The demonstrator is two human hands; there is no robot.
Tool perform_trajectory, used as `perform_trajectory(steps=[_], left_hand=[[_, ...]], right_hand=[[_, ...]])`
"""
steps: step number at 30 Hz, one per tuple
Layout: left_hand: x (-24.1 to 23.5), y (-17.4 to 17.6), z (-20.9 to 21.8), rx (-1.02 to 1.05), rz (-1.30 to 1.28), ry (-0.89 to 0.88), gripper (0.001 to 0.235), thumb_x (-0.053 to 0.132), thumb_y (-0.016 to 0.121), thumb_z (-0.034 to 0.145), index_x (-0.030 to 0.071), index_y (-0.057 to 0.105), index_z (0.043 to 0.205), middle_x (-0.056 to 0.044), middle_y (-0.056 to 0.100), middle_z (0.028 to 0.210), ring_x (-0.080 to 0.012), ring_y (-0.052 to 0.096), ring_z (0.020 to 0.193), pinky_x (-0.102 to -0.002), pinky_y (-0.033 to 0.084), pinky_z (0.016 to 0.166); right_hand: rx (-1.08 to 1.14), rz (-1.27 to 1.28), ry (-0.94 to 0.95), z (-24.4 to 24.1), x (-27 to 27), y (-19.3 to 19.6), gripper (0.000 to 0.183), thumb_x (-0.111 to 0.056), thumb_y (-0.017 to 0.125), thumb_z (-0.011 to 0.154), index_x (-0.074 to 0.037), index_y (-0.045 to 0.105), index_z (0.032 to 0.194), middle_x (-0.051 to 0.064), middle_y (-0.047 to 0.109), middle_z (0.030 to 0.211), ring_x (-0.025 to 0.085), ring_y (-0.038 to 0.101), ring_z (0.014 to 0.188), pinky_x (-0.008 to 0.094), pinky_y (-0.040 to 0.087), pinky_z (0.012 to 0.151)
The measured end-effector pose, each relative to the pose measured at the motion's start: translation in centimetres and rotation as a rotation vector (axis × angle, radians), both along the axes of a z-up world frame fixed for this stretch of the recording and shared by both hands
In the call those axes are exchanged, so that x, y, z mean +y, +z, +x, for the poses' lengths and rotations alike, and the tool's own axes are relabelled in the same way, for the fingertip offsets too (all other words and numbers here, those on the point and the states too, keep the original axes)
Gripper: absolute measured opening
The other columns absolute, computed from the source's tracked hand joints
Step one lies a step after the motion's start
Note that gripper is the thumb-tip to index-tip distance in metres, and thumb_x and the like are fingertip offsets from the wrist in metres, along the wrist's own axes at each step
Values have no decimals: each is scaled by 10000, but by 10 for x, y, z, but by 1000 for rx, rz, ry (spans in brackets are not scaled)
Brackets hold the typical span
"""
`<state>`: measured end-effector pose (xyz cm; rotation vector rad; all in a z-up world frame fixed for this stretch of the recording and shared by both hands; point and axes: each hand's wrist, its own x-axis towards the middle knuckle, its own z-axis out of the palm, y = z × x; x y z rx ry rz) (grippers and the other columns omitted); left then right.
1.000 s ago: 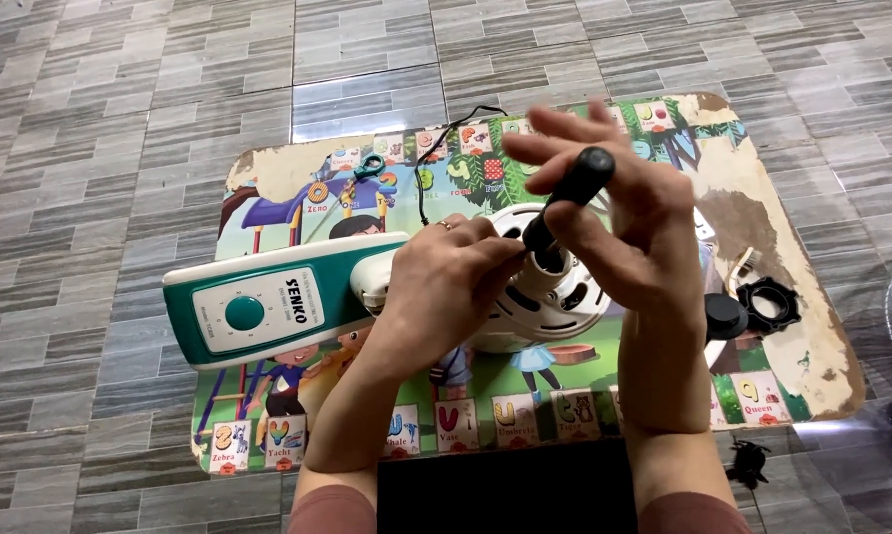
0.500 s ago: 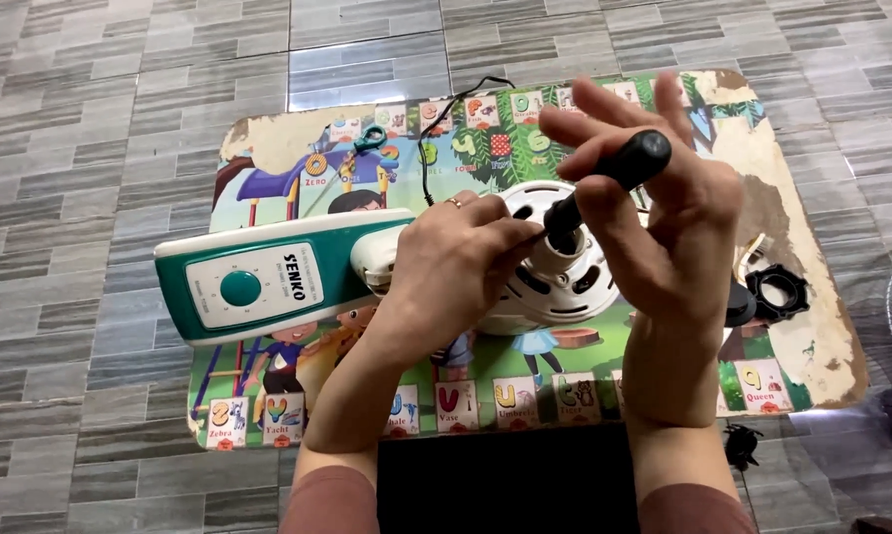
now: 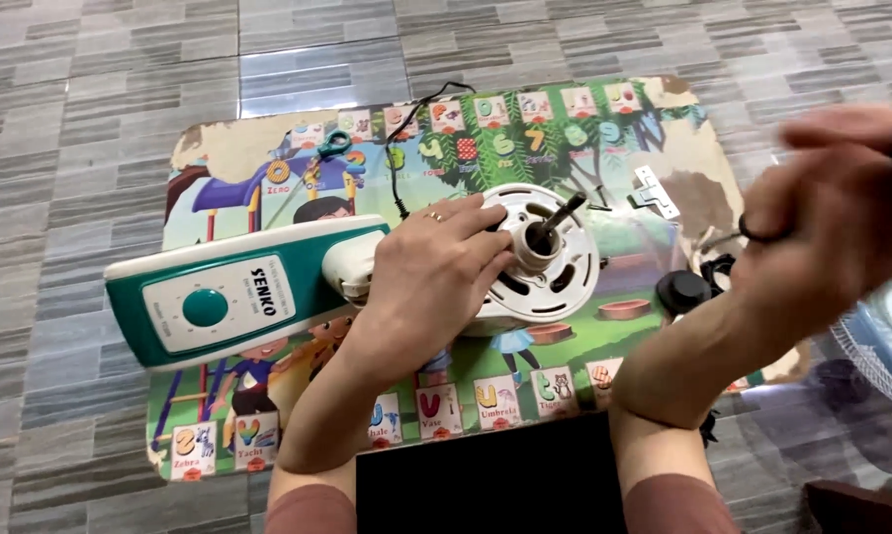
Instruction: The person uses a screwdriver to tighten screws on the motor housing of a handheld appliance. They repeatedly adjust the screwdriver and rotate the housing to access different screw locations.
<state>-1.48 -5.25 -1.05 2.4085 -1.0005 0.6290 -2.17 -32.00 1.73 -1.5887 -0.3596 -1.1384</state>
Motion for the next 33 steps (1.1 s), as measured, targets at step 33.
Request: perform_trajectory(steps=[33], left_hand=[[23, 8, -1, 156, 135, -8, 398, 272, 644, 984, 29, 655, 1300, -208, 616, 1429, -387, 549, 1360, -506, 501, 1003]], right_hand=[[1387, -942, -21, 33, -39, -113, 149, -154, 746, 918, -40, 774, 1008, 121, 772, 1012, 277, 693, 858, 414, 568, 782]])
